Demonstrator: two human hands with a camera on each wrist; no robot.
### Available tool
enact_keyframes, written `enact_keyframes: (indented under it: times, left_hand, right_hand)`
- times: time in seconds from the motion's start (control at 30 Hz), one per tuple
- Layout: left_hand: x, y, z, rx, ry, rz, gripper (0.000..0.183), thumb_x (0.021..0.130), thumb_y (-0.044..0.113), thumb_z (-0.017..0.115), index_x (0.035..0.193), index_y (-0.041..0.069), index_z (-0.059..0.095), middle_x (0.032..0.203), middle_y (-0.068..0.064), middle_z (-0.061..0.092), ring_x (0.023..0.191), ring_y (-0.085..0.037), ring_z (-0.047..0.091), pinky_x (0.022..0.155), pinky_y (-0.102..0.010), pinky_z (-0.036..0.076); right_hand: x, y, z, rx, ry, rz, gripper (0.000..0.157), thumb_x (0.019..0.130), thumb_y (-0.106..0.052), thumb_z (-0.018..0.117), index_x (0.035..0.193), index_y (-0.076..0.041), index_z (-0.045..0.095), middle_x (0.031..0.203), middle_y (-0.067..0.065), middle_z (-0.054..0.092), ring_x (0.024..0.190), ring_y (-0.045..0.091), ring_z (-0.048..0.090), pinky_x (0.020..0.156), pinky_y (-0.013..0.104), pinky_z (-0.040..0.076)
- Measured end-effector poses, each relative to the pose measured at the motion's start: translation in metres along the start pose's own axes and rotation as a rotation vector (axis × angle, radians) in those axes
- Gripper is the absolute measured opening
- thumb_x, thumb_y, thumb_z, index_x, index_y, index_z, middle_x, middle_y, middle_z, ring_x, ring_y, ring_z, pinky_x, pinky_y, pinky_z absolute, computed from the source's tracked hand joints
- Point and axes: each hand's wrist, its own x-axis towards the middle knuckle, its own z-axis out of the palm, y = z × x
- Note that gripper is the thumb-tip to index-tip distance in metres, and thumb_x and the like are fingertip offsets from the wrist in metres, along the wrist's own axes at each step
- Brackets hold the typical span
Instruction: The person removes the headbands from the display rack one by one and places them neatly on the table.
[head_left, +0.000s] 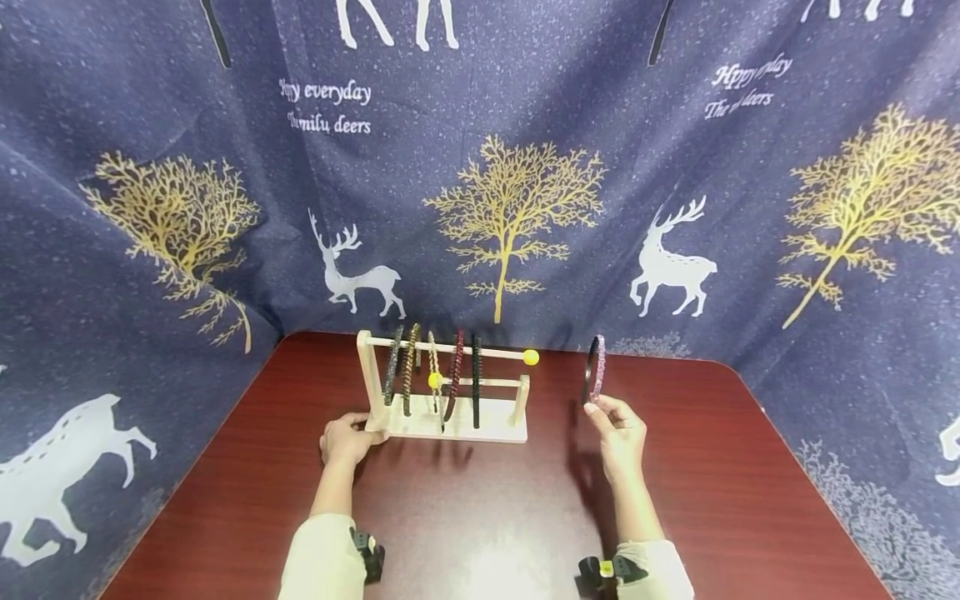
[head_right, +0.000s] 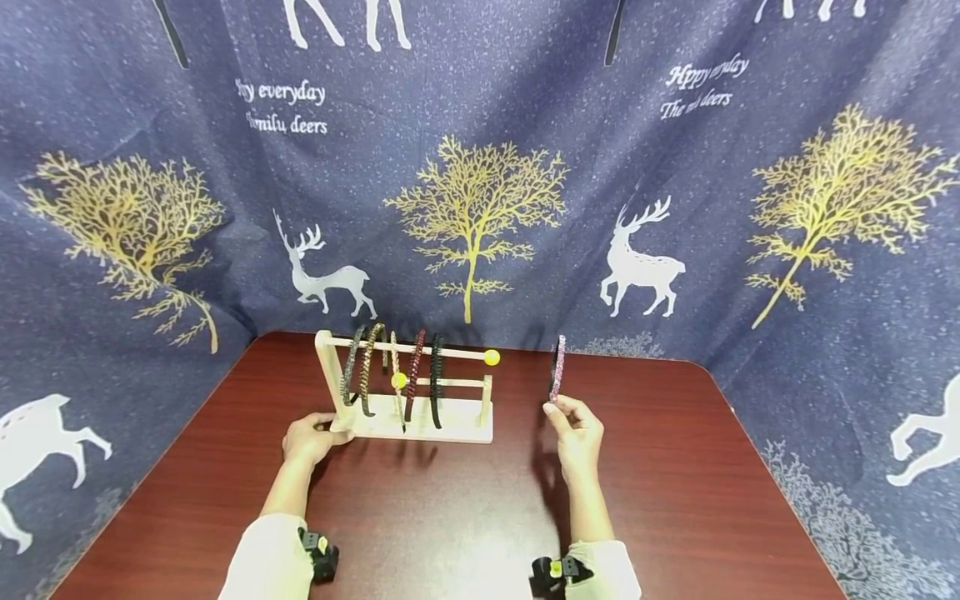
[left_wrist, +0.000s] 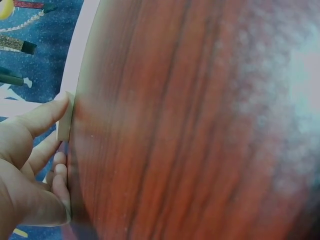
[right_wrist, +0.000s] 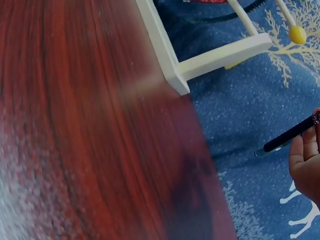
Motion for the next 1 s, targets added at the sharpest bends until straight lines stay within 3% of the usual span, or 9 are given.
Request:
enact_keyframes:
  times: [0.17, 0.4, 0.53, 0.67, 1.0]
  left_hand:
    - [0.002, 0.000, -0.001, 0.012, 0.003, 0.012, 0.056, 0.069, 0.024, 0.080, 0.118, 0.003, 0.061, 0.115, -0.026, 0.050, 0.109, -0.050, 0.035, 0.086, -0.057, 0.034]
    - [0.001, 0.001, 0.000, 0.018, 0.001, 0.015, 0.056, 0.069, 0.025, 0.080, 0.118, 0.004, 0.060, 0.114, -0.025, 0.051, 0.108, -0.049, 0.036, 0.086, -0.057, 0.034]
    - [0.000, 0.000, 0.001, 0.005, 0.001, 0.013, 0.056, 0.069, 0.024, 0.080, 0.118, 0.004, 0.060, 0.115, -0.026, 0.050, 0.109, -0.049, 0.034, 0.086, -0.058, 0.033]
    - [-0.001, 0.000, 0.002, 0.004, 0.010, 0.016, 0.056, 0.069, 0.024, 0.080, 0.118, 0.004, 0.061, 0.115, -0.026, 0.050, 0.109, -0.050, 0.035, 0.086, -0.057, 0.033]
    - [0.000, -0.002, 0.002, -0.001, 0.011, 0.013, 0.056, 0.070, 0.024, 0.080, 0.118, 0.003, 0.060, 0.115, -0.026, 0.050, 0.110, -0.049, 0.035, 0.086, -0.057, 0.033]
  right_hand:
    - [0.004, 0.003, -0.004, -0.042, 0.002, 0.026, 0.020, 0.076, 0.018, 0.064, 0.093, 0.025, 0.055, 0.072, -0.002, 0.066, 0.067, 0.006, 0.060, 0.063, 0.017, 0.047]
    - [0.013, 0.021, -0.015, -0.085, -0.007, 0.065, 0.012, 0.075, 0.011, 0.070, 0.086, 0.013, 0.067, 0.075, 0.003, 0.068, 0.057, 0.005, 0.055, 0.050, 0.018, 0.044]
    - [0.013, 0.017, -0.013, -0.130, -0.029, 0.054, 0.009, 0.074, 0.012, 0.070, 0.083, 0.008, 0.070, 0.084, 0.012, 0.069, 0.063, 0.004, 0.058, 0.054, 0.016, 0.045]
    - [0.012, 0.009, -0.008, -0.168, -0.056, 0.032, 0.011, 0.075, 0.012, 0.069, 0.085, 0.012, 0.068, 0.086, 0.016, 0.069, 0.072, 0.007, 0.062, 0.065, 0.017, 0.048]
    - [0.017, 0.013, -0.004, -0.254, -0.083, 0.112, 0.018, 0.075, 0.012, 0.069, 0.091, 0.019, 0.064, 0.078, 0.007, 0.068, 0.069, 0.006, 0.058, 0.063, 0.016, 0.045]
